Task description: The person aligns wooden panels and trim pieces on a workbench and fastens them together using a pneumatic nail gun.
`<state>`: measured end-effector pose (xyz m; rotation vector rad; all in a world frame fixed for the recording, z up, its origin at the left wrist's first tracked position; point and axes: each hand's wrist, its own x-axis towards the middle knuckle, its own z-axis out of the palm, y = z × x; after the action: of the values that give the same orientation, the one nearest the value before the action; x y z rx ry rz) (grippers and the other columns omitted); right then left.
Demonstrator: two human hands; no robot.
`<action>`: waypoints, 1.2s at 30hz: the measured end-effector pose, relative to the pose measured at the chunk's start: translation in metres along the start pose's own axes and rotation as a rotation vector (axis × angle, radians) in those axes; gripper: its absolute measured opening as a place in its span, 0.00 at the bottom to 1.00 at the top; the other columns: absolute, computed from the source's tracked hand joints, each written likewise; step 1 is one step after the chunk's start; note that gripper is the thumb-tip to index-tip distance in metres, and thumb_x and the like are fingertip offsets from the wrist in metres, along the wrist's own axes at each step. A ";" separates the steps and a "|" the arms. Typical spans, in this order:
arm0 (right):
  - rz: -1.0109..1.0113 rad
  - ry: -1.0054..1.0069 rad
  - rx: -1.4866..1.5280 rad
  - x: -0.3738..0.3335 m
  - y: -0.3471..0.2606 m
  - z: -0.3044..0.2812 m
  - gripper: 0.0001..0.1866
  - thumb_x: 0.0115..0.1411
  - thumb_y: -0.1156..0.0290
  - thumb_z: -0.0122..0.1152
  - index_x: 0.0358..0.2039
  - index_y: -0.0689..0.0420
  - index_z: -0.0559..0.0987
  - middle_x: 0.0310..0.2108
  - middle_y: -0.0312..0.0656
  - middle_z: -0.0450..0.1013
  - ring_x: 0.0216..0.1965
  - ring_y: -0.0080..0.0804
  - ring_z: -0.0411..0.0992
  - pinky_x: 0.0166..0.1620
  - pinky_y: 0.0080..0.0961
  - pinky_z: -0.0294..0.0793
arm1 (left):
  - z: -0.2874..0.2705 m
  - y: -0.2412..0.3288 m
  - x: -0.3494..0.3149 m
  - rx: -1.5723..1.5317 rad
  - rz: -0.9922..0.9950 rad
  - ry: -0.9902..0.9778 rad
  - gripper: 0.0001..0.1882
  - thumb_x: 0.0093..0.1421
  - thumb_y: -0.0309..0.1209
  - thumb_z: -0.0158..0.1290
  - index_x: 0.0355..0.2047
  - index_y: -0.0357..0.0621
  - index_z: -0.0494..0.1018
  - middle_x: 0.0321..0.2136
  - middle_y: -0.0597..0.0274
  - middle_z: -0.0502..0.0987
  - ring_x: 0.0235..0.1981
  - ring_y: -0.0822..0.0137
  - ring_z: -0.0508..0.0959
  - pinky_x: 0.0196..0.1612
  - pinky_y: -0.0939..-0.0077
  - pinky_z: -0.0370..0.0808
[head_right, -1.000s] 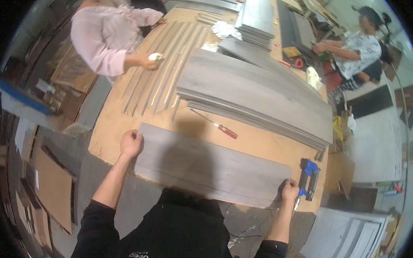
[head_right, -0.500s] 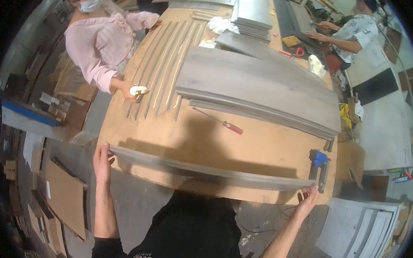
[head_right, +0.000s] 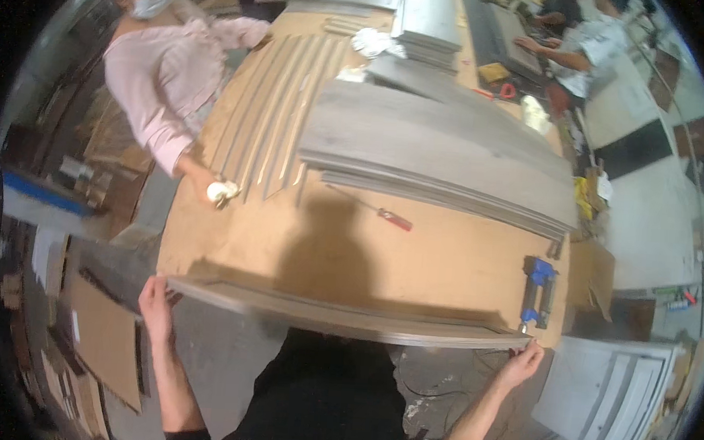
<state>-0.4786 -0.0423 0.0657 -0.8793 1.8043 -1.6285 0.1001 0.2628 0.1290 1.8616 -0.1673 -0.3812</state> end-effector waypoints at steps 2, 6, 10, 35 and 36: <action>-0.005 -0.030 0.060 -0.012 -0.002 0.002 0.10 0.71 0.58 0.56 0.33 0.46 0.72 0.24 0.23 0.60 0.26 0.12 0.58 0.30 0.15 0.60 | -0.005 -0.003 0.003 0.003 0.004 -0.053 0.20 0.73 0.45 0.47 0.38 0.41 0.77 0.34 0.66 0.79 0.35 0.73 0.78 0.40 0.75 0.76; 0.070 0.031 0.154 -0.042 -0.013 0.011 0.14 0.72 0.55 0.53 0.45 0.51 0.74 0.34 0.29 0.68 0.36 0.18 0.66 0.41 0.20 0.67 | -0.012 -0.024 0.014 -0.036 -0.322 -0.241 0.27 0.71 0.54 0.45 0.49 0.43 0.76 0.41 0.61 0.81 0.41 0.67 0.79 0.45 0.68 0.76; 0.131 0.011 0.243 -0.080 -0.031 0.018 0.26 0.70 0.52 0.53 0.62 0.56 0.68 0.54 0.41 0.71 0.56 0.35 0.69 0.61 0.36 0.66 | -0.015 -0.057 0.035 -0.062 -0.639 -0.429 0.30 0.69 0.52 0.47 0.60 0.41 0.71 0.51 0.56 0.78 0.52 0.60 0.77 0.53 0.61 0.73; 1.015 0.531 1.079 -0.244 0.017 -0.123 0.20 0.65 0.60 0.54 0.53 0.56 0.75 0.51 0.42 0.75 0.54 0.42 0.71 0.59 0.41 0.68 | 0.191 0.007 -0.011 0.282 -0.470 -1.196 0.30 0.66 0.43 0.45 0.65 0.41 0.65 0.61 0.57 0.71 0.63 0.57 0.69 0.65 0.60 0.66; 0.981 0.631 1.069 -0.256 0.014 -0.141 0.19 0.65 0.58 0.53 0.51 0.56 0.75 0.49 0.42 0.74 0.52 0.41 0.71 0.59 0.41 0.69 | 0.212 0.018 -0.027 0.314 -0.438 -1.277 0.30 0.67 0.44 0.45 0.65 0.41 0.65 0.61 0.57 0.71 0.63 0.57 0.69 0.65 0.60 0.66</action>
<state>-0.4252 0.2455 0.0612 0.9240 1.0067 -1.7982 0.0040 0.0748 0.0915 1.6691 -0.7018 -1.9025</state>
